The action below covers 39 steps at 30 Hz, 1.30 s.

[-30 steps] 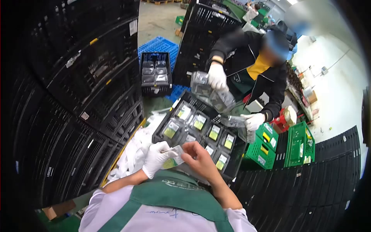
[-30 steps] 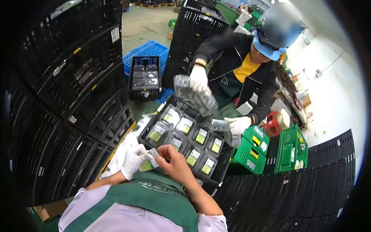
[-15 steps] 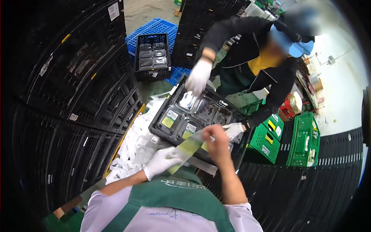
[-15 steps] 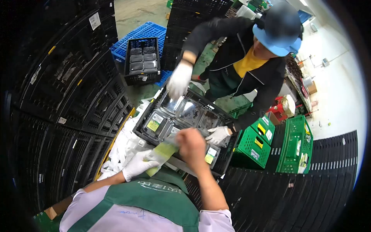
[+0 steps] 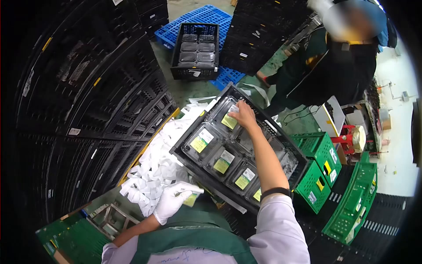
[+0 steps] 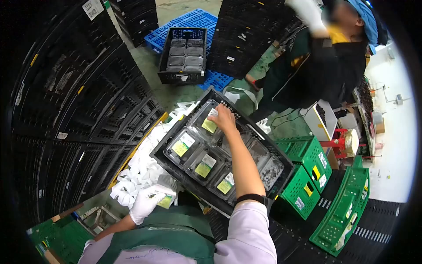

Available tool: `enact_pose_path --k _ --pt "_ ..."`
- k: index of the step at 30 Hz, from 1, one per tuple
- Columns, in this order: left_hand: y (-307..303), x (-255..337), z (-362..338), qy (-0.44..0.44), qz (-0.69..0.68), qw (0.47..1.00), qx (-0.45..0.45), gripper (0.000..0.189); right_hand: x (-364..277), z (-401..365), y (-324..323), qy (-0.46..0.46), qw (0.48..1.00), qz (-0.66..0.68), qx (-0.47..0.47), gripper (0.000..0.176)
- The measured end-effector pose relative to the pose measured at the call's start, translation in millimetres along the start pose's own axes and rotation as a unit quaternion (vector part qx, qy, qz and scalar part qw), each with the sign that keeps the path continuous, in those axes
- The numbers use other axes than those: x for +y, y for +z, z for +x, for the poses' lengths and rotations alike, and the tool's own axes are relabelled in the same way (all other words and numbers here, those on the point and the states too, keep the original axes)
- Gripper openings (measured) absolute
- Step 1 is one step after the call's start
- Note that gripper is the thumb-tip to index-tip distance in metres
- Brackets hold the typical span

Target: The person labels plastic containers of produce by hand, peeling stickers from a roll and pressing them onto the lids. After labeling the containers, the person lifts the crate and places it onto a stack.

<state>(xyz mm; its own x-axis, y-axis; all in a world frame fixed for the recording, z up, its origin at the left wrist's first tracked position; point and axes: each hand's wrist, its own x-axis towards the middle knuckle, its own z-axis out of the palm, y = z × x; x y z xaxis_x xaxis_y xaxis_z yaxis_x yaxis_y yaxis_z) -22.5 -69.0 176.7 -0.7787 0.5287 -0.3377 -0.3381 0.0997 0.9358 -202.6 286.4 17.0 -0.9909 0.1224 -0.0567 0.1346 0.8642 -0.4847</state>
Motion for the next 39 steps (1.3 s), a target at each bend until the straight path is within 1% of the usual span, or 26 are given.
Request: enact_pose_path --k 1,2,3,5,6,7,8,10,13,14,16,17,18,19,25,27,28,29,30,31,32,33,35,36,37,39 --pt "3.6 -0.2 3.4 -0.003 0.003 1.000 0.006 0.020 -4.0 3.0 3.5 -0.011 0.999 -0.038 -0.003 0.054" --pt "7.0 0.0 5.6 -0.037 -0.074 0.995 0.054 0.019 -6.8 -2.2 5.3 0.007 0.992 -0.125 -0.016 0.062" --pt "8.8 1.0 6.0 -0.070 -0.151 0.981 0.102 0.018 -10.4 -3.8 5.5 0.004 0.993 -0.119 -0.019 0.062" --pt "2.9 -1.6 17.6 -0.049 -0.028 0.990 0.128 0.014 -25.0 -17.3 0.9 -0.017 0.976 -0.189 0.110 0.065" --pt "2.5 1.0 24.8 -0.056 -0.032 0.986 0.152 0.012 -35.8 -27.2 -1.9 -0.020 0.984 -0.120 0.128 0.069" --pt "1.3 3.0 34.4 -0.060 -0.034 0.982 0.174 0.011 -51.2 -41.3 -7.6 0.000 0.997 -0.031 0.070 0.061" --pt "-4.0 0.5 44.7 -0.049 0.027 0.983 0.177 0.011 -80.5 -57.5 -34.2 0.059 0.975 0.180 -0.120 0.047" --pt "-0.6 -9.3 63.7 -0.026 0.063 0.978 0.196 0.014 -113.6 -105.1 -51.4 0.029 0.868 0.406 -0.283 0.038" --pt "18.8 -11.8 79.4 -0.056 -0.056 0.988 0.135 0.014 -132.9 -143.8 -78.1 0.029 0.894 0.364 -0.260 0.024" --pt "27.8 -9.3 79.7 -0.082 -0.111 0.986 0.089 0.012 -119.4 -144.3 -82.8 0.022 0.928 0.321 -0.186 0.021" --pt "34.8 -27.6 65.2 -0.106 -0.066 0.992 0.030 0.015 -79.7 -132.0 -99.0 0.052 0.974 0.214 -0.058 0.015" --pt "35.9 -35.7 58.5 -0.129 -0.020 0.991 -0.017 0.018 -47.8 -121.9 -101.4 0.071 0.979 0.185 -0.039 0.018" --pt "37.8 -32.5 53.6 -0.218 -0.068 0.973 -0.016 0.024 -14.7 -113.4 -98.1 0.072 0.991 0.115 -0.015 0.025" --pt "38.5 -35.1 49.8 -0.212 -0.055 0.976 -0.015 0.026 7.3 -106.7 -96.9 0.076 0.997 0.017 -0.009 0.039" --pt "41.8 -27.7 57.6 -0.186 -0.066 0.980 0.017 0.027 68.3 -98.2 -31.6 0.062 0.982 -0.176 -0.037 0.064" --pt "41.8 -27.9 59.4 -0.152 -0.051 0.986 0.034 0.026 46.1 -107.3 -30.9 0.033 0.962 -0.249 0.102 0.078" --pt "41.9 -24.0 62.4 -0.131 -0.040 0.990 0.039 0.026 19.9 -112.7 -40.0 0.058 0.980 -0.158 0.108 0.076" --pt "42.0 -24.2 64.0 -0.132 -0.040 0.989 0.049 0.026 -1.4 -116.2 -50.4 0.102 0.995 0.009 -0.002 0.061" --pt "42.0 -27.4 66.1 -0.126 -0.051 0.989 0.052 0.025 -20.4 -128.8 -56.4 0.110 0.948 0.272 -0.126 0.044" --pt "41.1 -28.5 67.9 -0.119 -0.062 0.990 0.050 0.025 -55.9 -146.7 -73.4 0.056 0.924 0.343 -0.159 0.032" --pt "38.1 -26.3 70.4 -0.148 -0.045 0.988 0.019 0.033 -59.9 -160.8 -61.1 0.015 0.908 0.366 -0.205 0.025" --pt "43.0 -24.1 71.9 -0.145 -0.044 0.988 0.015 0.033 -89.2 -172.0 -82.1 0.047 0.939 0.302 -0.155 0.024" --pt "59.3 -18.0 75.3 0.051 -0.054 0.993 0.096 0.044 -103.1 -188.0 -87.6 0.066 0.949 0.282 -0.122 0.022" --pt "58.1 -8.3 79.2 0.026 -0.087 0.993 0.071 0.052 -106.8 -195.6 -88.0 0.025 0.956 0.275 -0.100 0.021" --pt "54.3 -1.4 87.0 0.033 0.001 0.999 0.030 0.038 -111.2 -202.5 -88.2 -0.013 0.960 0.267 -0.079 0.020" --pt "55.8 -11.7 92.5 -0.086 0.007 0.996 0.004 0.021 -114.2 -211.1 -96.5 0.011 0.973 0.230 -0.035 0.015"
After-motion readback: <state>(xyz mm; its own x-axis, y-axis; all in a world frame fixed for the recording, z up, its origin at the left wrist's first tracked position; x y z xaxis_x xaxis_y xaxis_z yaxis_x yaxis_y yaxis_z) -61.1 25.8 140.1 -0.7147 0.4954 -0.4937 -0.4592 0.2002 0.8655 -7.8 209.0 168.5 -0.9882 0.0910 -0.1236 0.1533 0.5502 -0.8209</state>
